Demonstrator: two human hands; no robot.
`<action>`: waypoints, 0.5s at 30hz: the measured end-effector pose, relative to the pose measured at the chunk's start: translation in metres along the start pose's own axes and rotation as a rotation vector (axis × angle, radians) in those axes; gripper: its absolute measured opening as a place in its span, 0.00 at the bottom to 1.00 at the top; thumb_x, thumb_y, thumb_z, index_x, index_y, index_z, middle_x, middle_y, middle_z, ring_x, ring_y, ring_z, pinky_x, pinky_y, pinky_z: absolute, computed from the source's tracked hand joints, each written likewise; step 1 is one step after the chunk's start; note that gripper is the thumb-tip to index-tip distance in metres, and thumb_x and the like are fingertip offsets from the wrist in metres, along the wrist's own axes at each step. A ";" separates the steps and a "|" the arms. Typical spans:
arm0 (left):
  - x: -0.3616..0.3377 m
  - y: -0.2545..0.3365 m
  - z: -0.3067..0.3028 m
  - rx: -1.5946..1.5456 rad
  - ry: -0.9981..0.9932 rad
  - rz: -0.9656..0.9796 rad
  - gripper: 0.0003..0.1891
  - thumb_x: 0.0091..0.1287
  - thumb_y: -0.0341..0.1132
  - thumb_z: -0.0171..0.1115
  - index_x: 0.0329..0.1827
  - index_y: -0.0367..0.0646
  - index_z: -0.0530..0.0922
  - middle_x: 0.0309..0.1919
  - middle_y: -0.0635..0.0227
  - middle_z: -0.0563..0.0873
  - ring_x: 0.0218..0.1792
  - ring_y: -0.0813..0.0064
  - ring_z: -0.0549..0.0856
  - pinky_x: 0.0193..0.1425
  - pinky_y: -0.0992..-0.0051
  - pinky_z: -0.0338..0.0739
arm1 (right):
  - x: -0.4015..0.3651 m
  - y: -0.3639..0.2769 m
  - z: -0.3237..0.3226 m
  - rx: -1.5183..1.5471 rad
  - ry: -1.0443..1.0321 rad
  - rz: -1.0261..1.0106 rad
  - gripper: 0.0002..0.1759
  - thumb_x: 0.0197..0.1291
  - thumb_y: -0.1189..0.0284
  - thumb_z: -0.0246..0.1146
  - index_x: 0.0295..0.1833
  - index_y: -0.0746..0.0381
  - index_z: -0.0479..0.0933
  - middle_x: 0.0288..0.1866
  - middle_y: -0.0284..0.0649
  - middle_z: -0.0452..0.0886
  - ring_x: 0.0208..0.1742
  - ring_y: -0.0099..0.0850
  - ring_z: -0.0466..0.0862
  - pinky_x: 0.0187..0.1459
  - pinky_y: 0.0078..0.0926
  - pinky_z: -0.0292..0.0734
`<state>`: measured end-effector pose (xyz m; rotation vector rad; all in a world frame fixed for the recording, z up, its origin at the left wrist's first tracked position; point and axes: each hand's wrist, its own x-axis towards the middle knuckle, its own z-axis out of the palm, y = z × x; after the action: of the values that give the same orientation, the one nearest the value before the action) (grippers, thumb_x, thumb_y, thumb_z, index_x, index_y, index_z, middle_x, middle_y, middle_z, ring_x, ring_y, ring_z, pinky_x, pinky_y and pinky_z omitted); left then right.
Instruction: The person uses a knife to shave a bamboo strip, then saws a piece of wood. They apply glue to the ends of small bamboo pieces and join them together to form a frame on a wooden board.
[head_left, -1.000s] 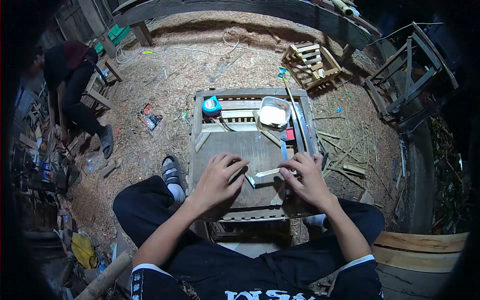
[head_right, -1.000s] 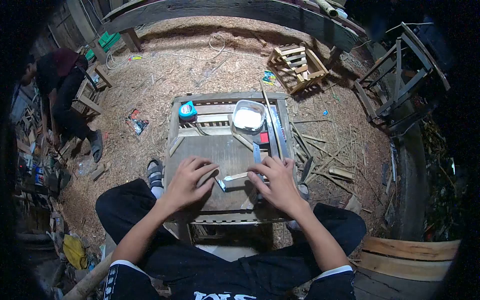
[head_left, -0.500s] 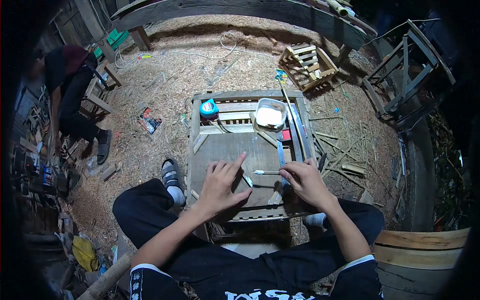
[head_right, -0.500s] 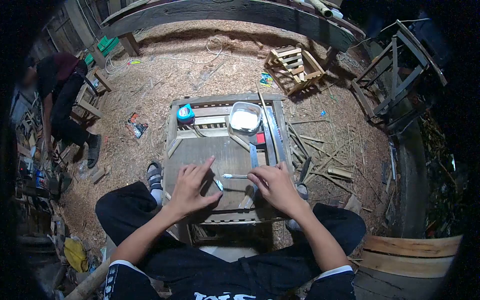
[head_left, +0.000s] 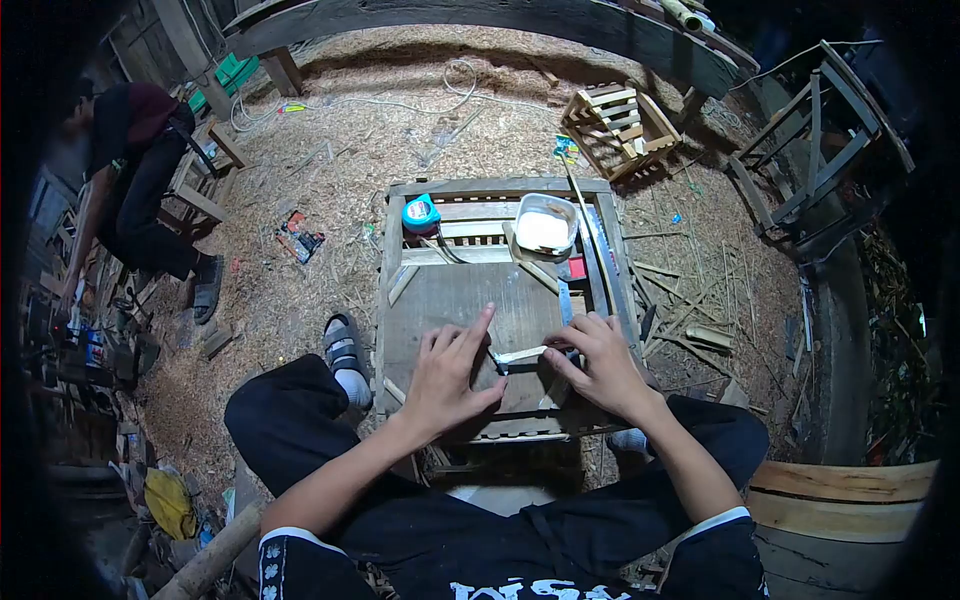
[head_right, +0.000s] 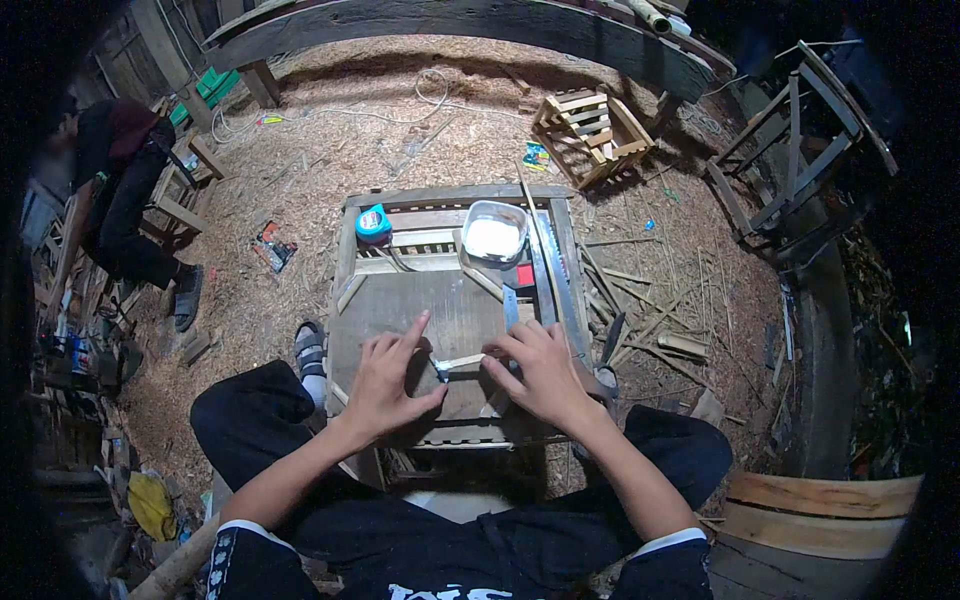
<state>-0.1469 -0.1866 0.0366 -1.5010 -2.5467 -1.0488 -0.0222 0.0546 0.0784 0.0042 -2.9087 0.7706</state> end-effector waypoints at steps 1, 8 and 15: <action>0.000 0.000 -0.001 -0.017 -0.014 0.008 0.57 0.57 0.46 0.80 0.90 0.41 0.59 0.52 0.59 0.85 0.56 0.57 0.81 0.69 0.57 0.70 | 0.001 -0.001 0.000 0.005 -0.012 0.013 0.13 0.74 0.61 0.70 0.54 0.56 0.86 0.45 0.37 0.82 0.53 0.37 0.81 0.58 0.39 0.65; -0.001 0.003 0.000 -0.028 -0.002 -0.001 0.57 0.58 0.45 0.78 0.90 0.38 0.58 0.54 0.58 0.83 0.58 0.57 0.80 0.70 0.57 0.69 | 0.001 0.003 0.008 -0.023 -0.017 -0.007 0.13 0.73 0.60 0.70 0.55 0.56 0.86 0.46 0.37 0.81 0.54 0.36 0.80 0.58 0.39 0.64; 0.000 0.006 0.001 0.026 -0.010 -0.019 0.58 0.56 0.44 0.81 0.90 0.39 0.58 0.54 0.59 0.86 0.57 0.57 0.83 0.71 0.57 0.70 | 0.003 0.004 0.012 -0.004 -0.008 -0.022 0.14 0.72 0.60 0.70 0.54 0.56 0.86 0.45 0.37 0.81 0.53 0.37 0.80 0.56 0.38 0.64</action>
<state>-0.1418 -0.1845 0.0387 -1.4830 -2.5764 -1.0084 -0.0273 0.0516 0.0664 0.0386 -2.9126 0.7637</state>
